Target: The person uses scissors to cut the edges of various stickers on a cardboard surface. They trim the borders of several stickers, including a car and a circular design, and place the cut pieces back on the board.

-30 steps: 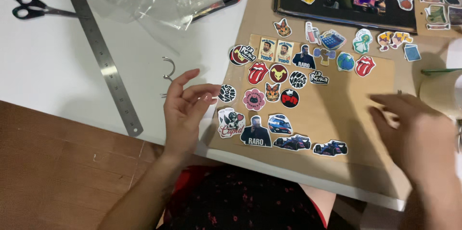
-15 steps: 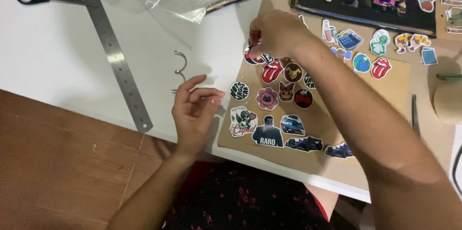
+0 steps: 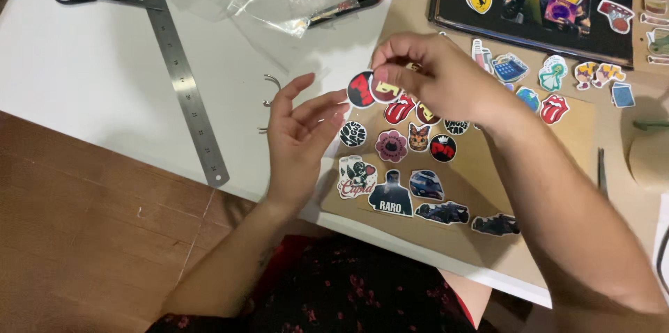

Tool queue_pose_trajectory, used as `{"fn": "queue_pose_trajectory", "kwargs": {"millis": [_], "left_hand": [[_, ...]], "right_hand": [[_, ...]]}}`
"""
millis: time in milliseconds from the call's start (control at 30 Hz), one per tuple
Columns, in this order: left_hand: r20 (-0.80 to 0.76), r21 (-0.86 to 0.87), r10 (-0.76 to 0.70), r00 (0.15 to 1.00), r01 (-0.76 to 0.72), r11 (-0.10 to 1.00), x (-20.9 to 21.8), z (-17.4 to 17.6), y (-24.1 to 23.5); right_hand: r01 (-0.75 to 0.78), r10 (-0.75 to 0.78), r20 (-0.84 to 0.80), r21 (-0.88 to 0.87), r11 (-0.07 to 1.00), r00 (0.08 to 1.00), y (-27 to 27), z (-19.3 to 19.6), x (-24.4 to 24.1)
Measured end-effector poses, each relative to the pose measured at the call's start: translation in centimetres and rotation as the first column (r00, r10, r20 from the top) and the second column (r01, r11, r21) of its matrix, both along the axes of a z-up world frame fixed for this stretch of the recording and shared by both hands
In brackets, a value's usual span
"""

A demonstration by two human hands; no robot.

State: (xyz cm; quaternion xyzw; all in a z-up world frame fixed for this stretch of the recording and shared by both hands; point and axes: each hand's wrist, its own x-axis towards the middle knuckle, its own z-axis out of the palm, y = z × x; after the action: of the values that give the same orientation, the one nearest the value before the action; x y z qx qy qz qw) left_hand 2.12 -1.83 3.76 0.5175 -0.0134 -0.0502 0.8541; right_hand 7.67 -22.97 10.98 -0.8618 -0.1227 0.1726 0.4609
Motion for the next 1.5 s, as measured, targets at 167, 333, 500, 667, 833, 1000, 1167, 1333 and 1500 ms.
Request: {"fn": "queue_pose_trajectory", "kwargs": {"millis": [167,333,500,667,833,1000,1167,1333,1500], "left_hand": [[-0.082,-0.065,-0.054,0.995,0.049,0.997,-0.2,1.0,-1.5],[-0.115,-0.090,-0.082,0.990,0.072,0.993,-0.8,2.1,-2.6],[-0.120,0.033,0.009,0.993,-0.005,0.999,-0.7,2.5,-3.8],[-0.107,0.013,-0.044,0.993,0.046,0.999,-1.0,3.7,-4.6],[0.108,0.068,-0.184,0.977,0.178,0.982,-3.4,4.0,-5.9],[0.118,0.201,-0.410,0.904,0.383,0.902,-6.8,3.2,-7.4],[0.161,0.223,-0.394,0.905,0.355,0.908,-8.4,2.1,-8.1],[0.101,0.154,-0.449,0.888,0.432,0.889,-8.0,2.7,-8.4],[-0.183,-0.001,-0.602,0.777,0.612,0.791,-7.6,2.0,-8.7]], "right_hand": [[0.045,-0.019,0.154,-0.162,0.986,0.988,0.8,3.1,-3.1],[0.055,-0.005,0.223,-0.223,0.973,0.975,0.3,3.4,-4.3],[0.019,0.018,0.298,-0.123,0.992,0.954,-0.7,2.9,-5.0],[0.259,-0.291,0.233,0.156,0.953,0.928,-5.7,3.7,-8.1],[0.536,-0.555,0.179,0.145,0.832,0.812,-7.6,1.6,-16.8],[0.492,-0.571,0.328,0.296,0.819,0.753,-3.9,-2.5,-22.9],[0.562,-0.662,0.320,0.356,0.747,0.678,-3.7,-3.3,-23.2],[0.520,-0.623,0.449,0.343,0.782,0.641,-4.0,-4.6,-23.0],[0.432,-0.403,0.743,0.169,0.886,0.535,-5.1,-4.8,-23.1]]}}
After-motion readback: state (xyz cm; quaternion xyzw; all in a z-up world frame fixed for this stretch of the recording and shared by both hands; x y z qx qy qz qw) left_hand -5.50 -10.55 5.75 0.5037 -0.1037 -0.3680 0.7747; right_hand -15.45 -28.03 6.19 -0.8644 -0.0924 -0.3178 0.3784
